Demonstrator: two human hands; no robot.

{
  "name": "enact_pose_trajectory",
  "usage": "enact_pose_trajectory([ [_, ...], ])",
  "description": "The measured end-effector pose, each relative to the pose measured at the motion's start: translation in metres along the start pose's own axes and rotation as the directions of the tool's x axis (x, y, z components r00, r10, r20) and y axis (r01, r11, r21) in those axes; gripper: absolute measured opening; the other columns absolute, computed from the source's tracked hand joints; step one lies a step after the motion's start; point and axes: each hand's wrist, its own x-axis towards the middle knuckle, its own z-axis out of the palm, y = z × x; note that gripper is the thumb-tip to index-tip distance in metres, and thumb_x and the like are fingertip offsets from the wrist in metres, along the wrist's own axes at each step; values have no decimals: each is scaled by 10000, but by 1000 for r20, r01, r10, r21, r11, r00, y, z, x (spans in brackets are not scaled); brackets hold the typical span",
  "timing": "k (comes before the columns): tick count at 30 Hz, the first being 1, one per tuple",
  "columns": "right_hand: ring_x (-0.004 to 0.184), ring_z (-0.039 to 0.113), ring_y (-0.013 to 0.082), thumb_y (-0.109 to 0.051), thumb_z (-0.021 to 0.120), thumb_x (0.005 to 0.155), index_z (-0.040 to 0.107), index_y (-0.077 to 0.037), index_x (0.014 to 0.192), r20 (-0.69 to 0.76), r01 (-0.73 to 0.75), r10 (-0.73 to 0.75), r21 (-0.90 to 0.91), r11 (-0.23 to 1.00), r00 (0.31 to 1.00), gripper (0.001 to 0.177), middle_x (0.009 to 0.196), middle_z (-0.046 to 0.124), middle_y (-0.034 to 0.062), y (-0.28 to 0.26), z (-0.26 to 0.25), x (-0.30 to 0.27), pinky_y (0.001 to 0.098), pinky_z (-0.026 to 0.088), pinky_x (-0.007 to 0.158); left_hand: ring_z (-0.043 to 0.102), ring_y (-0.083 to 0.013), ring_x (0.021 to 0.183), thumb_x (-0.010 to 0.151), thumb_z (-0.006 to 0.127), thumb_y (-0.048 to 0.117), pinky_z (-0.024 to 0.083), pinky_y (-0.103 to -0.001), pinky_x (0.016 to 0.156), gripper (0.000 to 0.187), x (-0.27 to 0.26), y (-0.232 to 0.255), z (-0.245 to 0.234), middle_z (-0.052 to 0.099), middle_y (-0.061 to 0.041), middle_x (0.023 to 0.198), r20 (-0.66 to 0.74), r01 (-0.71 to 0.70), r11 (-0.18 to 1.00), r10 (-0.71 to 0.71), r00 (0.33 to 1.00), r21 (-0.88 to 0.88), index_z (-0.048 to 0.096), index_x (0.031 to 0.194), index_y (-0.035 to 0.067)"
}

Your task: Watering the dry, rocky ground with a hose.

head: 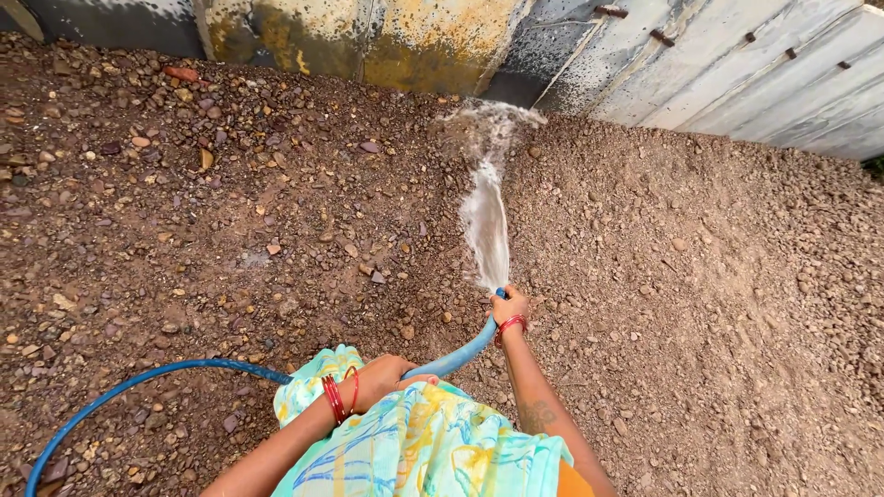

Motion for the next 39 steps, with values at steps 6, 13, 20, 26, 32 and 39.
enact_pose_trajectory([
  [6, 507, 700, 238, 21, 704, 822, 648, 50, 1223, 44, -43, 42, 15, 999, 998, 406, 850, 723, 129, -6, 13, -11, 356, 535, 415, 599, -243, 550, 889, 531, 715, 484, -409, 573, 717, -6, -1, -2, 623, -158, 622, -29, 26, 999, -26, 999, 18, 771, 973, 45],
  [13, 520, 699, 218, -4, 740, 820, 712, 46, 1163, 46, -61, 65, -71, 996, 997, 348, 846, 738, 147, -3, 17, -19, 340, 534, 430, 634, -229, 561, 868, 545, 721, 493, -410, 570, 714, -4, -7, 1, 652, -129, 630, -20, 46, 999, -46, 999, 1, 779, 931, 50],
  [20, 521, 705, 241, 29, 728, 820, 661, 57, 1282, 66, -89, 90, -17, 996, 994, 468, 938, 739, 188, 4, 20, -20, 351, 543, 425, 608, -234, 542, 877, 544, 724, 477, -418, 549, 743, -4, -9, 2, 607, -139, 590, -5, 72, 997, -72, 997, -20, 761, 889, 13],
  [26, 529, 706, 252, 25, 720, 824, 589, 34, 1356, 62, -150, 152, -35, 988, 986, 548, 979, 737, 172, -3, 18, -29, 362, 533, 420, 615, -248, 543, 881, 540, 729, 480, -424, 552, 758, -3, -8, 1, 605, -158, 595, 5, 89, 996, -89, 996, 25, 759, 883, 4],
  [32, 526, 702, 231, 34, 695, 827, 580, 42, 1351, 54, -144, 144, -4, 989, 988, 537, 956, 727, 152, 3, 14, -28, 340, 539, 430, 669, -293, 589, 862, 544, 743, 515, -427, 589, 774, 2, -11, 3, 654, -178, 636, -17, 53, 998, -52, 998, 39, 760, 888, -1],
  [39, 511, 680, 211, 38, 689, 821, 655, 67, 1181, 46, -120, 119, 14, 993, 992, 364, 879, 710, 145, 5, 11, -27, 333, 525, 421, 671, -283, 587, 848, 523, 778, 515, -425, 584, 825, 8, -15, 4, 650, -167, 626, 1, 69, 994, -70, 998, 80, 757, 866, -13],
])
